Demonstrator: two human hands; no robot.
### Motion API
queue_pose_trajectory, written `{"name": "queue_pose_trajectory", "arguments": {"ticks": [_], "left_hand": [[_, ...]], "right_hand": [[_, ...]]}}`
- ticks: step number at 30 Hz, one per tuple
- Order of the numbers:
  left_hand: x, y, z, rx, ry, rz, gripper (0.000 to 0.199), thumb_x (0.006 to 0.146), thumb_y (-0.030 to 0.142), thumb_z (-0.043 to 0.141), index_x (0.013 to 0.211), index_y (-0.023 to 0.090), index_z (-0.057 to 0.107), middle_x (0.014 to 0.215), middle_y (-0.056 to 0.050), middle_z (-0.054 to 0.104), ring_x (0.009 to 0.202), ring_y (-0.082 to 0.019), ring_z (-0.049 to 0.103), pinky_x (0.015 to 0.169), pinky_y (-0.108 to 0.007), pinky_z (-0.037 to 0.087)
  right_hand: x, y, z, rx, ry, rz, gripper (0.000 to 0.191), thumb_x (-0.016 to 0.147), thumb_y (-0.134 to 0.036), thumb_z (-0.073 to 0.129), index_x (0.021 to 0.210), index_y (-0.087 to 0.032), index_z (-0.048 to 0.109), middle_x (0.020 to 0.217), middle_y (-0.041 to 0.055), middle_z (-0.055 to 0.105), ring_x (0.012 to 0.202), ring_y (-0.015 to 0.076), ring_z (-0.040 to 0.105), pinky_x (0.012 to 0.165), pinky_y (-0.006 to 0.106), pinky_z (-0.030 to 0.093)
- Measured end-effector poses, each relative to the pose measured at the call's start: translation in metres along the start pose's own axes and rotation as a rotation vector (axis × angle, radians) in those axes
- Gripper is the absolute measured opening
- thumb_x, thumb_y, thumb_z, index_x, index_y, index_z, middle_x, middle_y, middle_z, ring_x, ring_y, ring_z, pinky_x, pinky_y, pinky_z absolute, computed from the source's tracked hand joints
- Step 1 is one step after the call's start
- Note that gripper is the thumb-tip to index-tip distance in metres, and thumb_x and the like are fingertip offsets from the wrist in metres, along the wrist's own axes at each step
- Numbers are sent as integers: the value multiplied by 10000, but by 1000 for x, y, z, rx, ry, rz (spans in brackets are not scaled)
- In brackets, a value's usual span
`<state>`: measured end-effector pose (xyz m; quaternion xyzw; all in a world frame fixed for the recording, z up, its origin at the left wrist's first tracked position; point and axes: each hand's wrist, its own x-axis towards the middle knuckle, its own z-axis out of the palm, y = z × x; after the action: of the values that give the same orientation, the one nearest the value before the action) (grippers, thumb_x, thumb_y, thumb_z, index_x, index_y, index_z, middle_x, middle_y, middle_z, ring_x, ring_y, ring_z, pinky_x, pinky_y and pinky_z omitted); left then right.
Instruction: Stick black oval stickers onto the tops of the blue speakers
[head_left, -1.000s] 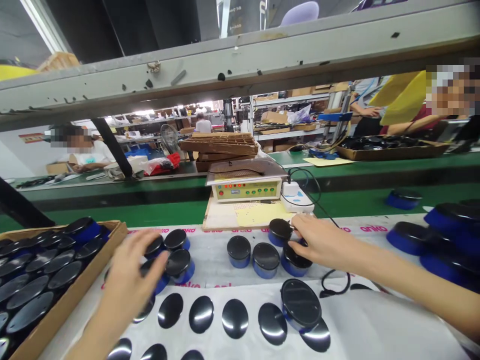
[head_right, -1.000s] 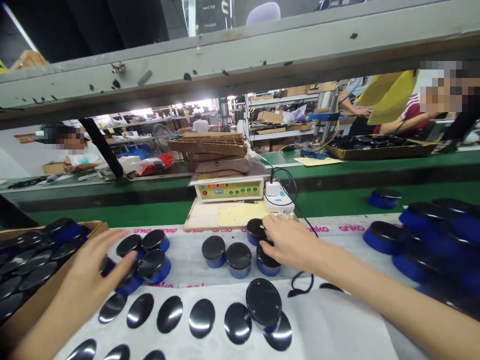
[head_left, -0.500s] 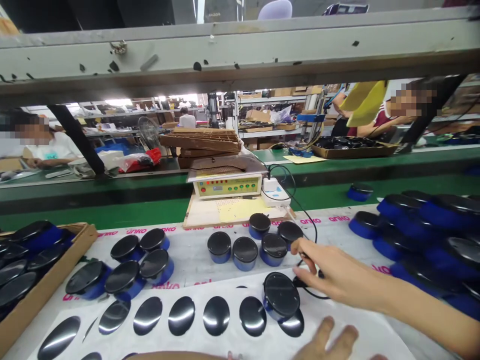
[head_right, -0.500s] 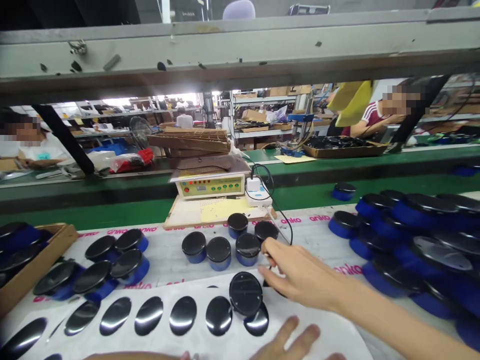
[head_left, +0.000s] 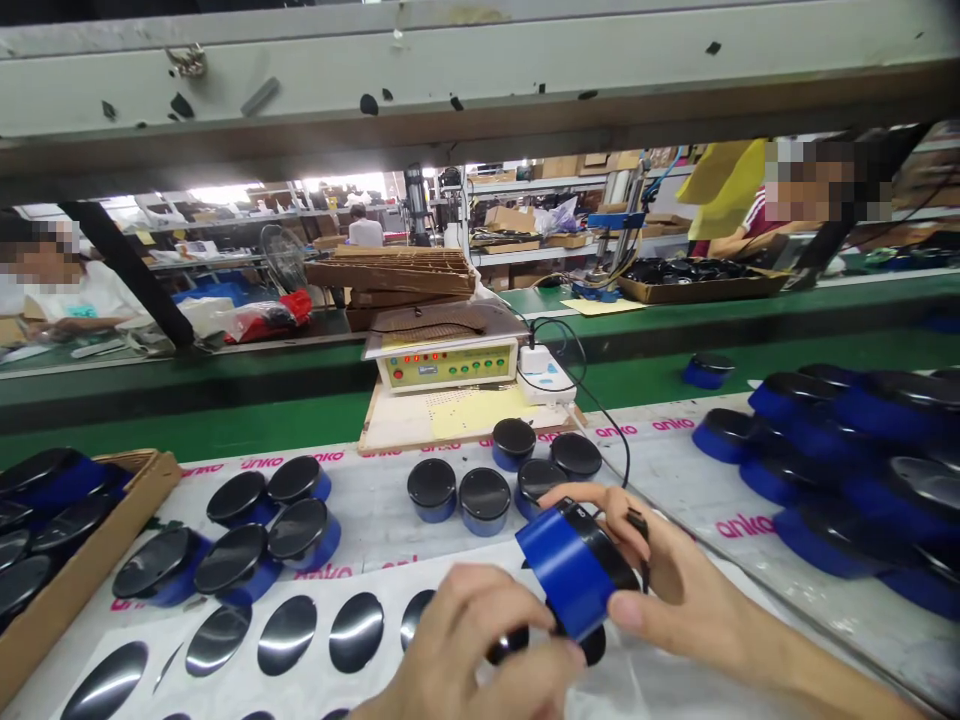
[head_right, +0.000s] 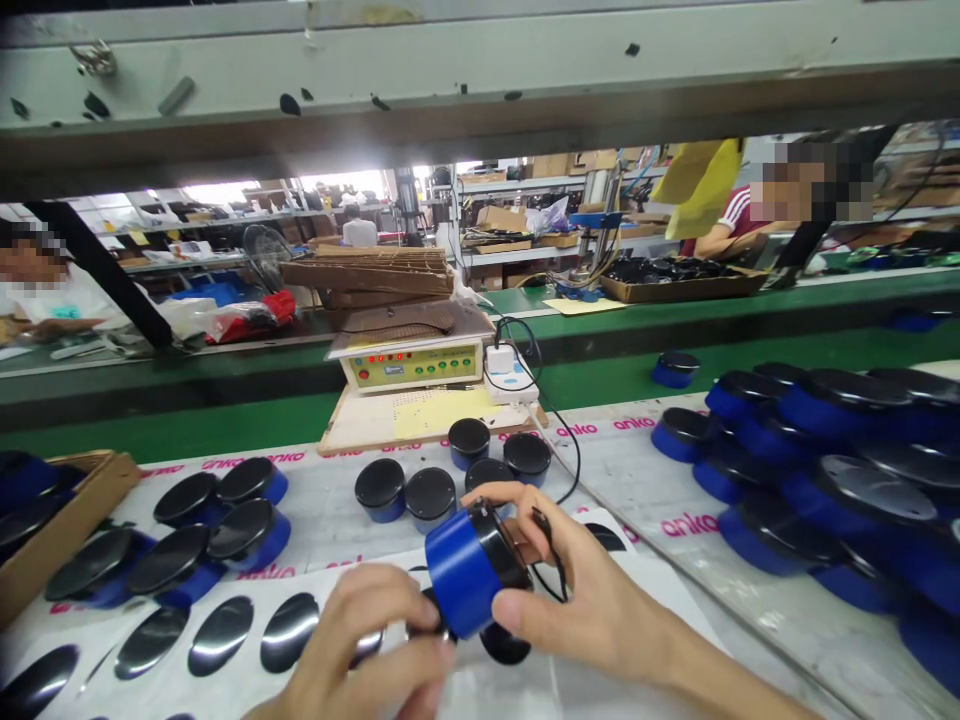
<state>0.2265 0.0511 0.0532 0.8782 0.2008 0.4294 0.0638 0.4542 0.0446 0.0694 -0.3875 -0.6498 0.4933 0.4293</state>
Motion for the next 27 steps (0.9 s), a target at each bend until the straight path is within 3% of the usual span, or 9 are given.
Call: {"name": "queue_pose_trajectory", "arguments": {"ticks": [2, 4, 7, 9, 13, 17, 22, 25, 27], "left_hand": [[11, -2, -5, 60, -5, -51, 600, 757, 254, 697, 1283, 247, 409, 1162, -132, 552, 1036, -264, 571, 835, -394, 540], [22, -3, -6, 55, -129, -147, 796, 745, 355, 714, 1398, 257, 270, 1329, -161, 449, 1160, -302, 521, 873, -425, 534], [45, -22, -9, 10, -309, -291, 757, 758, 251, 679, 1399, 294, 279, 1357, -88, 477, 1191, -260, 521, 967, -391, 486], [62, -54, -14, 54, -256, -459, 659, 726, 213, 678, 1312, 268, 382, 1248, -59, 562, 1128, -239, 562, 977, -372, 467], [89, -143, -21, 271, -81, -821, 617, 706, 186, 697, 1245, 161, 399, 1162, -115, 564, 1107, -282, 547, 949, -452, 443], [92, -196, -19, 301, -145, -946, 436, 833, 257, 631, 1224, 148, 469, 1184, -104, 550, 1047, -246, 567, 904, -460, 469], [72, -163, -25, 273, -245, -838, 585, 820, 293, 621, 1343, 203, 375, 1435, -147, 361, 1325, -350, 344, 1070, -571, 268], [49, -127, -32, 150, -398, -736, 698, 694, 421, 730, 1309, 251, 448, 1414, -124, 427, 1311, -375, 378, 1058, -533, 323], [34, -113, -35, 62, -473, -706, 730, 645, 378, 765, 1303, 260, 470, 1385, -112, 475, 1253, -351, 465, 1016, -477, 401]], "right_hand": [[0, -2, 4, -60, 13, -10, 400, 789, -533, 625, 846, -247, 352, 1267, 92, 496, 938, 220, 564, 760, 347, 490], [3, -3, 8, -224, 21, 1, 374, 789, -504, 638, 849, -248, 372, 1102, 59, 545, 835, 186, 548, 695, 311, 485], [10, -4, 9, -398, 80, 75, 352, 831, -523, 567, 1024, -261, 433, 846, 9, 503, 652, 149, 501, 548, 269, 448], [12, -2, 6, -462, 134, 143, 341, 886, -537, 467, 1084, -260, 444, 782, -4, 462, 574, 135, 465, 485, 261, 405], [6, 13, -2, -711, 173, 107, 243, 930, -475, 403, 891, -244, 468, 624, -49, 357, 504, 124, 346, 489, 274, 336], [4, 32, -20, -853, 175, 85, 249, 944, -417, 370, 777, -239, 419, 590, -50, 371, 517, 129, 346, 501, 275, 338], [16, 26, -40, -978, 256, 133, 175, 931, -394, 386, 850, -240, 411, 648, -31, 465, 524, 145, 446, 518, 293, 391], [26, 11, -33, -1048, 89, -54, 132, 923, -327, 426, 829, -238, 400, 967, 71, 599, 806, 197, 593, 669, 334, 465], [37, 2, -21, -1088, -38, -194, 159, 917, -286, 450, 778, -229, 398, 1155, 119, 572, 1062, 246, 554, 795, 370, 467]]}}
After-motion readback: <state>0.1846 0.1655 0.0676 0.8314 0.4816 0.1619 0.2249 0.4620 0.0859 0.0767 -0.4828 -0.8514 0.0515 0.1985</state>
